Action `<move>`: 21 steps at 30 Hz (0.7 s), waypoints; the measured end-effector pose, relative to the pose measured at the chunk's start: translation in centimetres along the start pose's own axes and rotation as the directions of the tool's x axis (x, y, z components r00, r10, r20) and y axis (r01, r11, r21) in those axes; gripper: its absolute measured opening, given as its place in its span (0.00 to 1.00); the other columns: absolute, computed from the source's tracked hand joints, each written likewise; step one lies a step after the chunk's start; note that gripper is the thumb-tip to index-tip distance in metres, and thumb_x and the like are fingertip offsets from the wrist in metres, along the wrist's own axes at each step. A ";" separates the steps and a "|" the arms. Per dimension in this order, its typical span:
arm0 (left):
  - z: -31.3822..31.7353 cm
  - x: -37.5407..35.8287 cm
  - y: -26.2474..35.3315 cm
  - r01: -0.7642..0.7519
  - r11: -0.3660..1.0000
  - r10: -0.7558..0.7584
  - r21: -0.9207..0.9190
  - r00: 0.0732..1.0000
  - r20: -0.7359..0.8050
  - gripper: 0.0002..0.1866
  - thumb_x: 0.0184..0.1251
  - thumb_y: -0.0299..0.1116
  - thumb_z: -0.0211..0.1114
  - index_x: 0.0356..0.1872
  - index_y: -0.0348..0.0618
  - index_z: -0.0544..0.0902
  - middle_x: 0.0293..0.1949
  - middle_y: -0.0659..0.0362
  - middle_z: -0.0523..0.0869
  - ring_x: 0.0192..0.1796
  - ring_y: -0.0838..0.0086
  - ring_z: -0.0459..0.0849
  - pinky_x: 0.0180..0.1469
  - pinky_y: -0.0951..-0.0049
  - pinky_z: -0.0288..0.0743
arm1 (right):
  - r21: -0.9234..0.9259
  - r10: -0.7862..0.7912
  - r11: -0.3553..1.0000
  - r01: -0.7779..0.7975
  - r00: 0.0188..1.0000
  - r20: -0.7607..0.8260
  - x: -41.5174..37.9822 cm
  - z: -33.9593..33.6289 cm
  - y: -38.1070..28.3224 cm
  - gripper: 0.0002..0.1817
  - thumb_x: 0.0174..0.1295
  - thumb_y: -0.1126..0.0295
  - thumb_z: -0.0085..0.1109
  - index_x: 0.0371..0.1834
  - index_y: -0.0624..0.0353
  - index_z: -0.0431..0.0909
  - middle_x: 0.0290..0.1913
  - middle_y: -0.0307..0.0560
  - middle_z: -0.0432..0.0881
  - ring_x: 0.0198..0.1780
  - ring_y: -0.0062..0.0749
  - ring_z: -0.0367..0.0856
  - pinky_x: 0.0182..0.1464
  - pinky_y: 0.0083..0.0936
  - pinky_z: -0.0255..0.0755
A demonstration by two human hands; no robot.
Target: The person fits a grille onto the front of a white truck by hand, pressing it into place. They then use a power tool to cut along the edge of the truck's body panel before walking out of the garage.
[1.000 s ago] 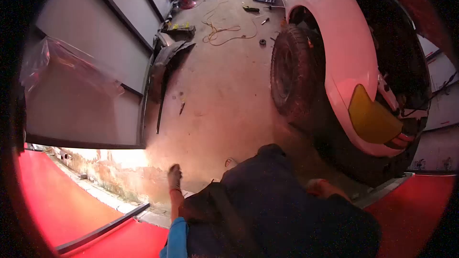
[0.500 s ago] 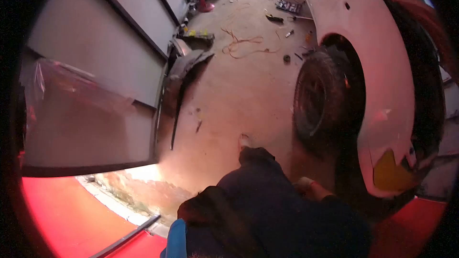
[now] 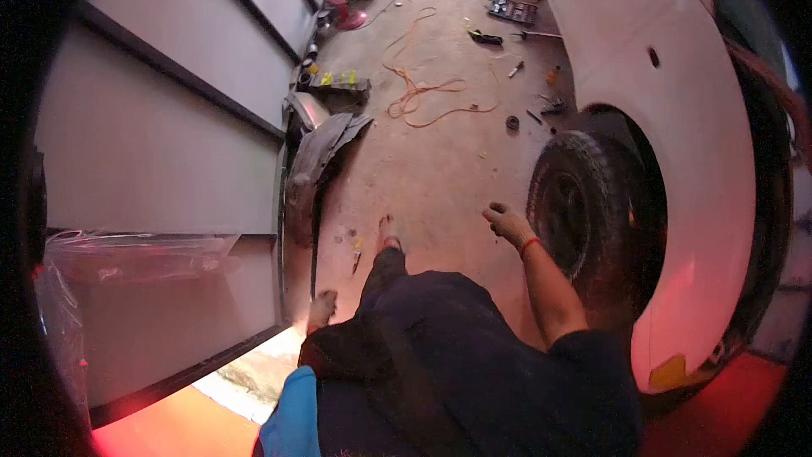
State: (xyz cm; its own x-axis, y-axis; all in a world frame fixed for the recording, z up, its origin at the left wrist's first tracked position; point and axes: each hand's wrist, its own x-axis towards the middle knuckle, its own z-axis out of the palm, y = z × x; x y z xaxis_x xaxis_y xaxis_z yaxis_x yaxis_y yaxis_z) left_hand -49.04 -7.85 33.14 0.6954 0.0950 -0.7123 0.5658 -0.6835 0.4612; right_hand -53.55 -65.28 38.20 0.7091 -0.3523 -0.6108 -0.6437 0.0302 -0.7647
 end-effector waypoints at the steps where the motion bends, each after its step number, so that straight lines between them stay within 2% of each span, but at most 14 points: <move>1: -0.5 6.6 -1.0 -0.140 0.985 0.143 0.097 0.989 -0.023 0.26 0.70 0.48 0.63 0.54 0.33 0.85 0.45 0.41 0.91 0.51 0.53 0.90 0.56 0.56 0.79 | 0.069 0.038 0.997 -0.041 0.998 0.047 1.5 -0.3 0.4 0.19 0.69 0.59 0.66 0.52 0.64 0.81 0.29 0.37 0.79 0.26 0.21 0.74 0.28 0.25 0.70; 2: -1.8 8.6 3.1 -0.109 0.986 0.113 0.127 0.993 -0.021 0.27 0.70 0.50 0.63 0.56 0.33 0.85 0.54 0.39 0.88 0.60 0.50 0.87 0.64 0.58 0.76 | 0.133 0.079 0.987 -0.092 0.992 0.099 2.8 -0.3 0.9 0.18 0.69 0.59 0.66 0.49 0.64 0.81 0.28 0.35 0.77 0.25 0.21 0.73 0.27 0.25 0.68; 3: -2.3 11.9 5.5 -0.175 0.981 0.179 0.084 0.983 -0.047 0.28 0.70 0.51 0.63 0.55 0.33 0.86 0.55 0.40 0.88 0.61 0.52 0.86 0.66 0.60 0.75 | 0.169 0.145 0.974 -0.151 0.988 0.048 3.2 0.2 1.3 0.14 0.69 0.61 0.65 0.44 0.62 0.80 0.27 0.34 0.76 0.24 0.21 0.72 0.26 0.25 0.67; 5: -4.4 12.0 15.5 -0.266 0.954 0.277 0.137 0.958 -0.073 0.28 0.69 0.51 0.65 0.57 0.34 0.86 0.57 0.41 0.88 0.62 0.54 0.86 0.67 0.60 0.75 | 0.212 0.240 0.950 -0.230 0.971 -0.021 2.0 0.7 4.4 0.09 0.69 0.62 0.63 0.37 0.56 0.80 0.27 0.33 0.74 0.24 0.21 0.71 0.26 0.25 0.65; 6: -4.1 16.2 15.4 -0.201 0.973 0.202 0.116 0.979 0.007 0.29 0.69 0.50 0.65 0.58 0.35 0.85 0.58 0.41 0.87 0.63 0.55 0.86 0.67 0.59 0.75 | 0.228 0.245 0.947 -0.227 0.968 -0.049 1.1 1.0 5.1 0.08 0.69 0.62 0.62 0.36 0.53 0.79 0.28 0.33 0.73 0.25 0.22 0.70 0.26 0.25 0.64; 7: -3.5 20.6 15.9 -0.146 0.985 0.138 0.096 0.987 0.087 0.29 0.69 0.50 0.66 0.59 0.35 0.85 0.59 0.42 0.87 0.64 0.55 0.85 0.67 0.59 0.75 | 0.263 0.351 0.917 -0.299 0.919 -0.179 -0.5 2.0 5.6 0.04 0.70 0.67 0.63 0.37 0.51 0.78 0.23 0.30 0.69 0.21 0.22 0.69 0.22 0.27 0.62; 8: -4.3 20.9 18.7 -0.137 0.986 0.128 0.092 0.987 0.100 0.29 0.69 0.50 0.66 0.59 0.35 0.85 0.59 0.42 0.87 0.64 0.55 0.85 0.67 0.59 0.75 | 0.422 0.477 0.809 -0.410 0.877 -0.063 -0.9 0.7 12.1 0.09 0.71 0.67 0.61 0.51 0.55 0.80 0.25 0.34 0.71 0.22 0.24 0.70 0.21 0.30 0.63; 9: -5.3 20.2 23.1 -0.115 0.975 0.077 0.193 0.978 0.194 0.29 0.69 0.50 0.66 0.60 0.36 0.85 0.59 0.42 0.87 0.65 0.56 0.84 0.68 0.59 0.74 | 0.374 0.521 0.804 -0.462 0.850 -0.070 -2.4 0.4 14.1 0.10 0.71 0.67 0.62 0.51 0.55 0.80 0.26 0.34 0.71 0.22 0.24 0.70 0.22 0.30 0.64; 10: -5.9 20.9 27.5 -0.115 0.950 0.030 0.291 0.960 0.280 0.29 0.69 0.50 0.66 0.60 0.36 0.85 0.60 0.43 0.87 0.66 0.56 0.84 0.68 0.58 0.74 | 0.269 0.541 0.824 -0.499 0.834 -0.110 -3.7 0.5 13.8 0.10 0.70 0.67 0.62 0.51 0.55 0.80 0.26 0.34 0.71 0.22 0.25 0.70 0.22 0.30 0.64; 11: -5.8 23.0 30.1 -0.126 0.949 0.036 0.289 0.954 0.296 0.29 0.69 0.50 0.66 0.60 0.36 0.85 0.60 0.43 0.87 0.66 0.56 0.84 0.68 0.58 0.74 | 0.196 0.555 0.827 -0.526 0.819 -0.143 -4.5 0.6 13.1 0.10 0.70 0.67 0.62 0.51 0.55 0.80 0.26 0.34 0.71 0.22 0.25 0.70 0.22 0.30 0.64; 13: -5.7 27.2 33.5 -0.217 0.893 0.115 0.395 0.957 0.267 0.28 0.69 0.50 0.65 0.59 0.37 0.85 0.59 0.43 0.87 0.65 0.55 0.84 0.69 0.59 0.73 | 0.172 0.593 0.805 -0.568 0.786 -0.174 -5.0 1.4 11.3 0.10 0.70 0.67 0.63 0.52 0.55 0.80 0.26 0.34 0.72 0.22 0.25 0.71 0.22 0.30 0.64; 17: -5.0 32.7 45.0 -0.338 0.896 0.258 0.289 0.924 0.281 0.28 0.69 0.51 0.65 0.60 0.38 0.85 0.59 0.43 0.87 0.65 0.53 0.84 0.68 0.59 0.73 | 0.249 0.610 0.788 -0.563 0.771 -0.184 -0.3 2.0 6.0 0.11 0.69 0.67 0.64 0.52 0.55 0.80 0.27 0.34 0.73 0.23 0.25 0.71 0.23 0.30 0.65; 18: -4.5 33.3 47.4 -0.380 0.887 0.322 0.264 0.916 0.239 0.28 0.69 0.51 0.65 0.60 0.38 0.85 0.59 0.43 0.87 0.66 0.53 0.83 0.68 0.59 0.73 | 0.268 0.608 0.787 -0.556 0.773 -0.183 1.6 2.0 5.1 0.11 0.69 0.67 0.64 0.52 0.55 0.80 0.27 0.34 0.73 0.23 0.25 0.71 0.23 0.30 0.66; 21: -4.1 34.8 54.8 -0.386 0.871 0.322 0.305 0.916 0.239 0.29 0.70 0.52 0.64 0.60 0.38 0.85 0.59 0.43 0.87 0.65 0.52 0.83 0.68 0.58 0.73 | 0.319 0.573 0.801 -0.507 0.805 -0.157 9.1 0.3 1.0 0.12 0.69 0.67 0.65 0.53 0.55 0.80 0.28 0.34 0.74 0.23 0.25 0.72 0.24 0.31 0.66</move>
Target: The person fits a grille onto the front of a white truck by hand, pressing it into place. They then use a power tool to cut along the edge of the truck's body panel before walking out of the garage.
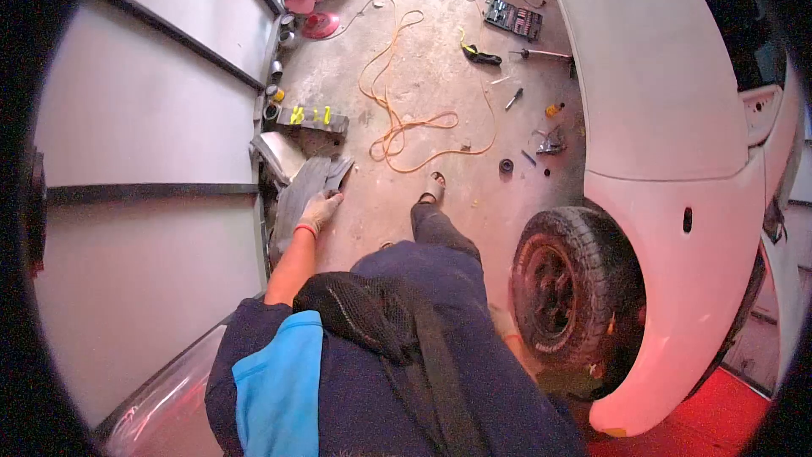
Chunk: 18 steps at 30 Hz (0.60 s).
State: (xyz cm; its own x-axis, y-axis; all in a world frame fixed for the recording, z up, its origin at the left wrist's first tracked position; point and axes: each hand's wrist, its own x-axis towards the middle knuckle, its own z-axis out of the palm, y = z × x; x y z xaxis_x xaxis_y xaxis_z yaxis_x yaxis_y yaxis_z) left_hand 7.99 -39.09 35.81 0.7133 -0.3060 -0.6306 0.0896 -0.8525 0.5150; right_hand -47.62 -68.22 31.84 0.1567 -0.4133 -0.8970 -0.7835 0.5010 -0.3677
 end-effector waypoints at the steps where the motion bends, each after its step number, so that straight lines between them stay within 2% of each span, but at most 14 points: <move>1: -0.8 1.0 1.8 0.017 1.000 -0.016 -0.014 0.999 0.043 0.30 0.69 0.53 0.65 0.60 0.37 0.84 0.59 0.41 0.86 0.66 0.51 0.83 0.68 0.57 0.73 | 0.042 -0.005 0.999 0.004 1.000 0.028 1.9 0.2 -3.1 0.12 0.69 0.67 0.66 0.53 0.55 0.80 0.28 0.34 0.75 0.23 0.25 0.72 0.24 0.31 0.66; 2: -0.3 1.2 2.3 0.028 1.000 -0.028 -0.010 0.998 0.048 0.30 0.69 0.53 0.65 0.60 0.37 0.84 0.59 0.41 0.86 0.66 0.51 0.83 0.68 0.57 0.73 | 0.125 0.010 0.992 -0.018 0.998 0.067 3.6 0.1 -6.6 0.13 0.68 0.67 0.66 0.53 0.55 0.80 0.28 0.34 0.75 0.23 0.25 0.72 0.24 0.31 0.67; 4: -0.2 3.4 3.7 0.130 0.991 -0.132 -0.027 0.985 -0.111 0.31 0.68 0.54 0.65 0.60 0.38 0.84 0.59 0.41 0.86 0.66 0.50 0.82 0.68 0.56 0.73 | 0.299 0.015 0.952 -0.063 0.987 0.163 6.8 -0.6 -15.7 0.13 0.68 0.67 0.67 0.53 0.55 0.80 0.28 0.34 0.75 0.23 0.25 0.72 0.25 0.31 0.67; 6: 1.2 6.4 1.1 0.044 0.998 -0.038 0.049 0.991 -0.132 0.32 0.67 0.55 0.65 0.62 0.38 0.84 0.59 0.39 0.86 0.66 0.48 0.82 0.68 0.55 0.73 | 0.344 -0.076 0.939 0.006 0.979 0.190 10.4 -1.9 -24.2 0.14 0.68 0.67 0.67 0.53 0.55 0.80 0.29 0.34 0.76 0.23 0.26 0.73 0.25 0.31 0.68; 8: -0.9 4.7 5.9 0.135 0.989 -0.137 0.060 0.990 0.029 0.33 0.67 0.55 0.65 0.61 0.36 0.84 0.57 0.36 0.86 0.65 0.45 0.82 0.67 0.54 0.74 | 0.241 -0.258 0.945 0.219 0.956 0.140 13.3 -3.7 -31.2 0.08 0.70 0.66 0.66 0.45 0.53 0.78 0.29 0.33 0.74 0.23 0.20 0.70 0.24 0.24 0.65; 9: -0.5 4.8 5.9 0.214 0.976 -0.215 0.026 0.976 0.033 0.32 0.66 0.55 0.65 0.59 0.36 0.85 0.56 0.35 0.86 0.65 0.45 0.82 0.66 0.54 0.74 | 0.185 -0.345 0.929 0.321 0.932 0.114 15.0 -4.6 -34.5 0.07 0.71 0.66 0.65 0.42 0.52 0.77 0.29 0.32 0.73 0.23 0.18 0.69 0.23 0.21 0.64; 10: -0.1 6.0 5.7 0.283 0.959 -0.283 -0.010 0.959 0.031 0.32 0.66 0.56 0.65 0.58 0.36 0.85 0.56 0.35 0.86 0.65 0.44 0.81 0.66 0.54 0.74 | 0.332 -0.313 0.909 0.252 0.939 0.144 14.1 -5.4 -39.3 0.06 0.71 0.65 0.65 0.42 0.50 0.76 0.29 0.31 0.73 0.23 0.17 0.70 0.23 0.21 0.64; 12: 2.1 9.8 2.1 0.299 0.954 -0.300 0.027 0.953 0.046 0.31 0.66 0.56 0.64 0.57 0.38 0.87 0.56 0.37 0.86 0.65 0.45 0.82 0.66 0.54 0.75 | 0.338 -0.363 0.889 0.310 0.926 0.105 14.5 -6.0 -45.7 0.06 0.72 0.65 0.64 0.42 0.49 0.76 0.30 0.30 0.73 0.23 0.17 0.69 0.24 0.21 0.64; 14: 0.8 11.6 3.8 0.165 0.973 -0.197 0.160 0.957 0.215 0.30 0.66 0.56 0.63 0.59 0.42 0.86 0.57 0.38 0.85 0.65 0.46 0.82 0.65 0.54 0.75 | 0.337 -0.401 0.870 0.360 0.914 0.059 15.0 -6.3 -50.0 0.06 0.72 0.65 0.64 0.41 0.48 0.76 0.31 0.30 0.73 0.24 0.17 0.69 0.25 0.21 0.64; 16: -0.3 14.0 7.0 0.175 0.963 -0.225 0.205 0.940 0.255 0.30 0.65 0.55 0.63 0.58 0.43 0.87 0.57 0.37 0.85 0.64 0.46 0.83 0.65 0.54 0.76 | 0.380 -0.407 0.849 0.366 0.913 0.030 15.6 -5.1 -53.3 0.09 0.71 0.67 0.65 0.47 0.57 0.76 0.30 0.32 0.72 0.22 0.16 0.67 0.22 0.18 0.60; 18: -1.2 18.9 8.9 0.177 0.953 -0.247 0.248 0.925 0.290 0.29 0.65 0.55 0.63 0.58 0.43 0.87 0.57 0.37 0.85 0.63 0.46 0.84 0.64 0.54 0.76 | 0.389 -0.431 0.826 0.408 0.902 -0.030 17.0 -3.0 -54.6 0.10 0.71 0.65 0.66 0.44 0.56 0.76 0.30 0.33 0.73 0.23 0.18 0.69 0.22 0.21 0.61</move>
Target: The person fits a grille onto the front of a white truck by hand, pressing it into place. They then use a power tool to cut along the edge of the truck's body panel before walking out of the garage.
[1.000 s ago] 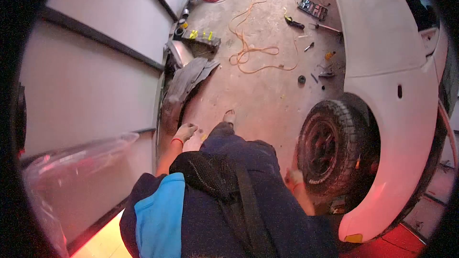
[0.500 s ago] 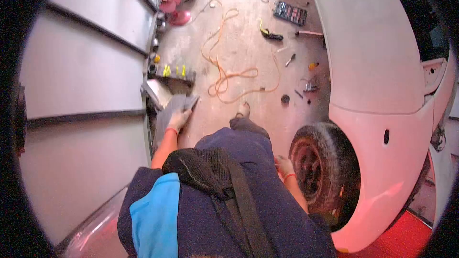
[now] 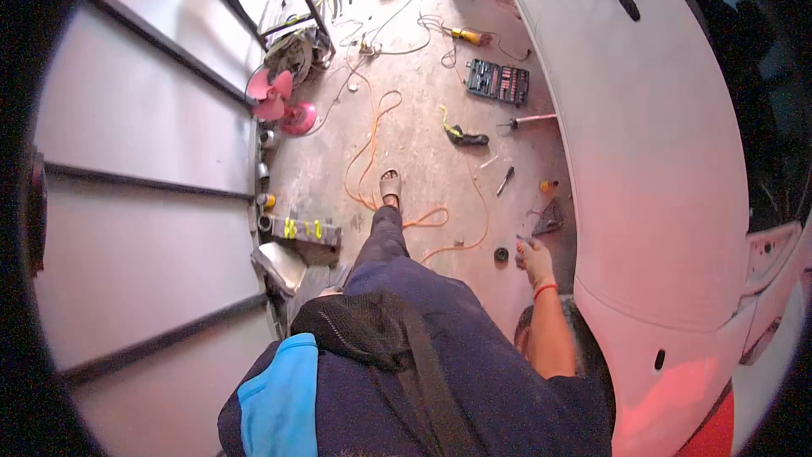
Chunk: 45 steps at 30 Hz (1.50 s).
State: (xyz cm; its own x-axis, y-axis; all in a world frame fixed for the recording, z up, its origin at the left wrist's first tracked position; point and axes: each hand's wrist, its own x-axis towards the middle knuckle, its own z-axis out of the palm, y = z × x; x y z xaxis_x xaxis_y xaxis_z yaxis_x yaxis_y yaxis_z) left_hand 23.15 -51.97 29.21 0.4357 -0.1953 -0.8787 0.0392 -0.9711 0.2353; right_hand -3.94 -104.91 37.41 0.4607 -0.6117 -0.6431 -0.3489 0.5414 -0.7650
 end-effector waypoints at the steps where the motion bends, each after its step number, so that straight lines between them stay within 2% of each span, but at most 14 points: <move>1: -0.9 3.7 0.5 -0.056 0.998 0.055 -0.020 0.997 -0.046 0.29 0.64 0.55 0.64 0.56 0.43 0.87 0.56 0.37 0.86 0.62 0.47 0.84 0.64 0.55 0.77 | 0.021 0.080 0.997 -0.079 0.996 -0.038 1.4 0.4 0.9 0.08 0.71 0.65 0.66 0.43 0.53 0.76 0.30 0.31 0.73 0.23 0.18 0.69 0.24 0.21 0.64; 3: -5.4 7.7 4.3 -0.123 0.985 0.125 -0.118 0.992 0.012 0.29 0.63 0.56 0.66 0.55 0.42 0.88 0.55 0.37 0.86 0.60 0.49 0.86 0.63 0.55 0.78 | 0.028 0.193 0.981 -0.191 0.979 -0.062 3.2 1.2 3.3 0.09 0.70 0.64 0.67 0.46 0.53 0.78 0.32 0.35 0.77 0.24 0.24 0.74 0.26 0.26 0.69; 4: -4.8 16.5 1.3 -0.416 0.900 0.420 0.126 0.907 -0.002 0.30 0.64 0.56 0.65 0.56 0.44 0.88 0.55 0.37 0.87 0.60 0.50 0.86 0.63 0.56 0.78 | 0.017 0.226 0.974 -0.226 0.973 -0.050 3.8 1.6 4.4 0.13 0.69 0.62 0.68 0.49 0.57 0.80 0.34 0.40 0.82 0.25 0.29 0.79 0.25 0.31 0.71; 6: -14.1 11.0 13.7 -0.102 0.993 0.109 0.055 0.983 -0.148 0.30 0.65 0.55 0.64 0.58 0.43 0.87 0.57 0.38 0.86 0.61 0.50 0.86 0.65 0.57 0.78 | -0.158 0.309 0.935 -0.318 0.948 -0.080 4.5 2.3 5.0 0.13 0.69 0.62 0.67 0.49 0.57 0.80 0.34 0.40 0.82 0.26 0.30 0.79 0.26 0.32 0.72; 10: -27.9 19.4 23.8 -0.257 0.961 0.219 -0.104 0.933 -0.287 0.31 0.69 0.54 0.62 0.63 0.39 0.84 0.60 0.40 0.85 0.66 0.50 0.82 0.69 0.57 0.74 | -0.477 0.335 0.798 -0.368 0.929 -0.155 6.2 4.4 1.7 0.13 0.70 0.62 0.66 0.50 0.56 0.81 0.35 0.41 0.82 0.26 0.32 0.80 0.27 0.34 0.74; 17: -47.3 21.3 39.6 -0.474 0.870 0.336 -0.138 0.772 -0.539 0.27 0.71 0.50 0.65 0.60 0.38 0.84 0.56 0.42 0.88 0.61 0.56 0.87 0.64 0.61 0.76 | -0.420 0.328 0.827 -0.373 0.928 -0.179 16.5 10.8 -10.2 0.13 0.71 0.61 0.65 0.52 0.55 0.81 0.36 0.43 0.83 0.28 0.35 0.82 0.30 0.37 0.78; 20: -50.0 22.1 42.3 -0.408 0.895 0.285 -0.178 0.833 -0.474 0.31 0.71 0.50 0.64 0.66 0.36 0.81 0.63 0.42 0.84 0.67 0.54 0.82 0.70 0.62 0.72 | 0.018 0.445 0.893 -0.449 0.878 -0.180 24.4 12.8 -13.7 0.13 0.71 0.61 0.65 0.52 0.55 0.81 0.35 0.42 0.82 0.28 0.34 0.82 0.29 0.37 0.78; 24: -47.0 25.3 40.4 -0.179 0.976 0.114 -0.126 0.909 -0.402 0.28 0.71 0.50 0.63 0.63 0.39 0.84 0.59 0.41 0.86 0.65 0.52 0.84 0.68 0.59 0.74 | -0.186 0.478 0.847 -0.497 0.867 -0.142 34.7 16.3 -20.6 0.08 0.71 0.63 0.65 0.43 0.53 0.79 0.28 0.40 0.78 0.27 0.34 0.81 0.29 0.35 0.77; 28: -40.0 25.5 35.9 0.193 0.981 -0.187 0.004 0.955 -0.232 0.27 0.72 0.54 0.59 0.58 0.44 0.87 0.58 0.40 0.86 0.61 0.46 0.84 0.64 0.50 0.77 | -0.207 0.474 0.863 -0.460 0.880 0.023 44.2 17.8 -29.2 0.15 0.71 0.59 0.65 0.53 0.55 0.79 0.31 0.38 0.79 0.27 0.30 0.78 0.29 0.35 0.74; 32: -38.1 25.8 36.6 0.081 0.995 -0.076 0.051 0.993 -0.095 0.26 0.72 0.54 0.58 0.57 0.43 0.87 0.57 0.40 0.86 0.61 0.47 0.84 0.63 0.50 0.77 | -0.160 0.348 0.931 -0.329 0.930 0.114 54.2 17.9 -37.9 0.20 0.72 0.56 0.66 0.58 0.55 0.77 0.34 0.36 0.78 0.26 0.24 0.76 0.28 0.30 0.73; 36: -42.4 32.9 42.9 -0.140 0.983 0.160 0.117 0.970 -0.185 0.26 0.72 0.53 0.58 0.56 0.42 0.86 0.56 0.39 0.86 0.61 0.47 0.84 0.63 0.50 0.77 | -0.152 0.270 0.952 -0.265 0.963 0.012 59.8 19.8 -48.7 0.20 0.71 0.60 0.67 0.60 0.56 0.74 0.35 0.37 0.78 0.27 0.25 0.77 0.26 0.25 0.71; 41: -57.0 30.1 62.7 -0.132 0.980 0.074 -0.147 0.935 -0.346 0.26 0.73 0.51 0.58 0.57 0.39 0.86 0.55 0.39 0.87 0.61 0.47 0.84 0.62 0.52 0.76 | -0.118 0.125 0.986 -0.121 0.992 0.022 65.3 18.6 -49.1 0.10 0.70 0.62 0.69 0.41 0.52 0.77 0.30 0.34 0.78 0.25 0.21 0.73 0.25 0.23 0.66; 43: -59.8 32.1 65.6 -0.214 0.964 0.128 -0.161 0.897 -0.422 0.26 0.73 0.51 0.58 0.57 0.38 0.86 0.55 0.39 0.87 0.61 0.46 0.84 0.63 0.52 0.76 | -0.390 0.142 0.911 -0.137 0.990 -0.017 66.3 17.1 -46.8 0.20 0.69 0.53 0.66 0.46 0.61 0.85 0.36 0.37 0.85 0.35 0.24 0.81 0.39 0.26 0.77; 45: -62.2 36.0 66.5 -0.275 0.920 0.140 -0.279 0.896 -0.421 0.28 0.73 0.52 0.60 0.59 0.38 0.85 0.56 0.38 0.87 0.63 0.47 0.84 0.64 0.52 0.74 | -0.648 0.113 0.754 -0.109 0.993 -0.034 62.9 19.3 -48.7 0.19 0.68 0.52 0.68 0.46 0.58 0.87 0.35 0.38 0.85 0.35 0.25 0.81 0.40 0.29 0.77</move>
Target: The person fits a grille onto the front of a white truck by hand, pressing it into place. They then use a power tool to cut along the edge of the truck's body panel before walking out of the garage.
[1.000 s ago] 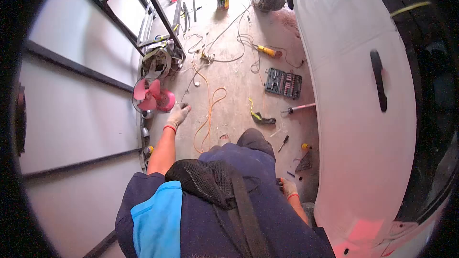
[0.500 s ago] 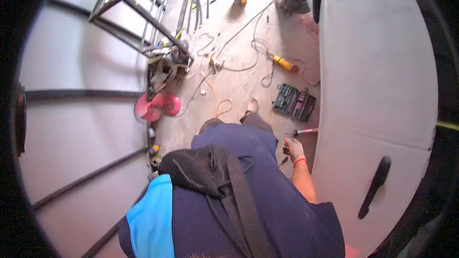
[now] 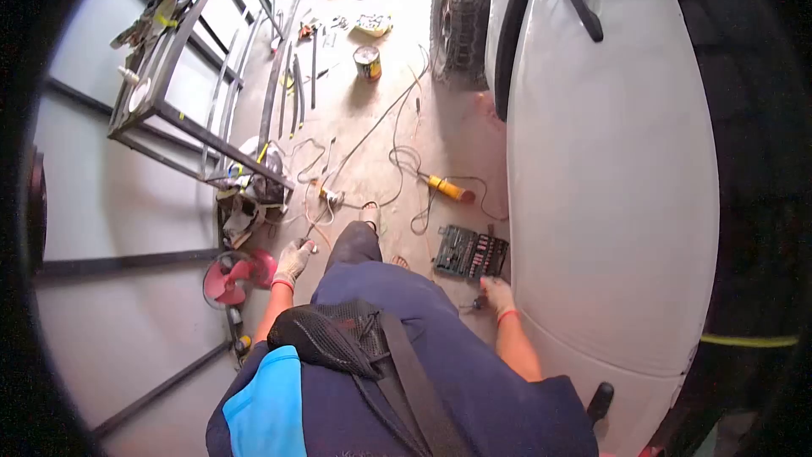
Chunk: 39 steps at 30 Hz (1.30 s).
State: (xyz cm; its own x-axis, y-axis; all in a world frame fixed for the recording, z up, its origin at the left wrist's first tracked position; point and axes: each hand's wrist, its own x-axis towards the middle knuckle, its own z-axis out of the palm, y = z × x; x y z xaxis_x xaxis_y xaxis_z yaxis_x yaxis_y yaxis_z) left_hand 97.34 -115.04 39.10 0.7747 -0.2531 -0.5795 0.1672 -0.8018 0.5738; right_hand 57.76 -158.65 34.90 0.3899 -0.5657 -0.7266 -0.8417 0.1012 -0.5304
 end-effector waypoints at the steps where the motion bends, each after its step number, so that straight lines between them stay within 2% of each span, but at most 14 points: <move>1: -0.2 1.6 0.6 -0.009 1.000 0.009 -0.002 1.000 -0.002 0.28 0.73 0.52 0.60 0.59 0.38 0.85 0.56 0.38 0.87 0.63 0.47 0.84 0.64 0.52 0.74 | -0.071 -0.026 0.997 0.026 1.000 0.007 1.2 0.9 2.8 0.18 0.67 0.52 0.69 0.43 0.56 0.87 0.35 0.39 0.84 0.35 0.27 0.82 0.42 0.35 0.79; 7: 3.4 13.6 -4.5 -0.067 0.932 -0.048 0.356 0.951 0.305 0.31 0.71 0.54 0.61 0.62 0.38 0.84 0.61 0.36 0.83 0.67 0.48 0.80 0.70 0.55 0.72 | -0.245 0.029 0.969 0.010 0.987 0.157 1.2 4.9 7.7 0.20 0.70 0.53 0.62 0.49 0.59 0.88 0.40 0.44 0.89 0.37 0.31 0.84 0.43 0.39 0.76; 10: 2.7 18.7 -4.5 -0.333 0.733 -0.065 0.593 0.834 0.549 0.32 0.70 0.57 0.61 0.62 0.40 0.84 0.62 0.36 0.83 0.68 0.47 0.80 0.70 0.54 0.72 | 0.346 0.372 0.861 -0.374 0.925 0.075 5.3 7.8 7.6 0.20 0.70 0.53 0.64 0.48 0.61 0.88 0.41 0.44 0.89 0.37 0.31 0.84 0.40 0.36 0.75; 12: -0.6 21.9 0.6 -0.144 0.826 -0.160 0.545 0.867 0.472 0.30 0.72 0.58 0.59 0.59 0.41 0.86 0.58 0.36 0.84 0.64 0.45 0.82 0.67 0.51 0.73 | -0.368 0.098 0.928 -0.064 0.992 0.076 6.0 5.8 -1.5 0.21 0.73 0.51 0.59 0.48 0.59 0.88 0.42 0.48 0.90 0.39 0.35 0.86 0.42 0.37 0.75; 13: -3.0 22.6 4.1 0.015 0.872 -0.226 0.489 0.899 0.375 0.30 0.73 0.58 0.58 0.57 0.42 0.86 0.57 0.36 0.85 0.61 0.44 0.84 0.65 0.49 0.73 | -0.361 0.116 0.929 -0.080 0.990 0.077 5.5 6.5 -5.5 0.21 0.73 0.51 0.59 0.48 0.59 0.88 0.42 0.48 0.90 0.39 0.35 0.86 0.42 0.37 0.75; 15: -5.8 29.3 7.2 -0.127 0.867 -0.050 0.482 0.940 0.338 0.30 0.74 0.59 0.56 0.55 0.41 0.87 0.54 0.36 0.87 0.59 0.44 0.85 0.63 0.48 0.74 | 0.190 0.095 0.978 -0.087 0.995 -0.034 8.3 7.0 -17.3 0.24 0.76 0.48 0.52 0.45 0.58 0.88 0.42 0.55 0.89 0.42 0.43 0.88 0.44 0.40 0.76; 16: -6.0 35.3 5.4 -0.345 0.773 0.154 0.533 0.916 0.370 0.30 0.74 0.59 0.57 0.54 0.40 0.87 0.53 0.36 0.87 0.58 0.44 0.86 0.62 0.47 0.75 | -0.372 -0.290 0.888 0.272 0.957 0.006 12.4 6.0 -21.0 0.23 0.75 0.49 0.52 0.44 0.58 0.87 0.41 0.55 0.89 0.42 0.43 0.88 0.44 0.39 0.77; 17: -9.0 35.1 9.9 -0.191 0.912 0.162 0.364 0.981 0.109 0.30 0.73 0.57 0.59 0.54 0.38 0.87 0.54 0.38 0.88 0.59 0.44 0.85 0.61 0.50 0.75 | -0.757 -0.532 0.413 0.507 0.809 0.251 15.7 5.6 -22.3 0.22 0.74 0.50 0.53 0.42 0.59 0.87 0.40 0.55 0.89 0.42 0.42 0.88 0.45 0.38 0.77; 19: -14.1 38.7 16.8 -0.164 0.986 0.165 0.030 0.985 -0.050 0.26 0.75 0.51 0.60 0.58 0.37 0.85 0.56 0.42 0.89 0.60 0.47 0.86 0.63 0.56 0.76 | -0.085 -0.288 0.956 0.280 0.953 -0.092 19.1 5.1 -29.1 0.18 0.69 0.56 0.62 0.38 0.62 0.85 0.33 0.45 0.87 0.37 0.30 0.83 0.43 0.35 0.76; 21: -18.0 42.7 20.3 -0.176 0.984 0.178 0.030 0.978 -0.107 0.27 0.76 0.50 0.61 0.60 0.36 0.84 0.57 0.42 0.88 0.62 0.50 0.85 0.64 0.58 0.76 | 0.554 0.101 0.813 -0.180 0.980 0.169 20.7 3.7 -36.3 0.13 0.72 0.59 0.64 0.44 0.59 0.83 0.33 0.37 0.83 0.34 0.27 0.80 0.40 0.25 0.75; 27: -20.7 46.9 21.9 -0.147 0.982 0.136 -0.116 0.985 -0.103 0.32 0.77 0.58 0.58 0.62 0.36 0.83 0.54 0.45 0.89 0.54 0.55 0.87 0.58 0.61 0.77 | 0.452 0.097 0.885 -0.106 0.994 0.043 27.4 2.3 -43.6 0.12 0.70 0.60 0.69 0.43 0.58 0.83 0.36 0.33 0.81 0.34 0.20 0.76 0.37 0.22 0.72; 29: -18.7 44.8 22.1 0.059 0.998 -0.056 0.036 0.995 -0.085 0.40 0.73 0.66 0.56 0.65 0.37 0.81 0.60 0.42 0.87 0.66 0.50 0.83 0.67 0.56 0.73 | 0.402 0.174 0.895 -0.191 0.982 0.080 28.3 2.5 -46.8 0.12 0.74 0.60 0.61 0.33 0.47 0.71 0.24 0.29 0.67 0.19 0.17 0.64 0.21 0.20 0.58; 35: -9.6 45.6 11.7 0.100 0.965 -0.157 0.243 0.962 0.226 0.35 0.76 0.62 0.55 0.62 0.38 0.82 0.55 0.45 0.88 0.59 0.51 0.85 0.60 0.55 0.75 | 0.486 0.266 0.797 -0.358 0.931 0.249 39.5 1.8 -52.3 0.16 0.71 0.53 0.66 0.39 0.54 0.81 0.31 0.37 0.79 0.26 0.27 0.75 0.28 0.33 0.72; 39: -11.4 48.0 13.9 0.197 0.953 -0.248 0.230 0.944 0.217 0.32 0.77 0.60 0.54 0.59 0.38 0.83 0.51 0.47 0.90 0.55 0.52 0.87 0.56 0.55 0.76 | -0.053 -0.089 0.995 0.082 0.986 -0.143 50.6 -2.6 -60.6 0.27 0.70 0.44 0.62 0.40 0.63 0.82 0.33 0.52 0.84 0.36 0.44 0.84 0.40 0.42 0.77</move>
State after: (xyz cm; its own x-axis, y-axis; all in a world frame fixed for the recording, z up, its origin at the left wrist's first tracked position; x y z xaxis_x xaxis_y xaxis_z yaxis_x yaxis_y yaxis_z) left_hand 143.80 -132.09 25.87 0.5578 -0.1580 -0.8148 0.1715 -0.9386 0.2995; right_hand 127.59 -195.54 31.39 0.4055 -0.6839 -0.6065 -0.8253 0.0113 -0.5645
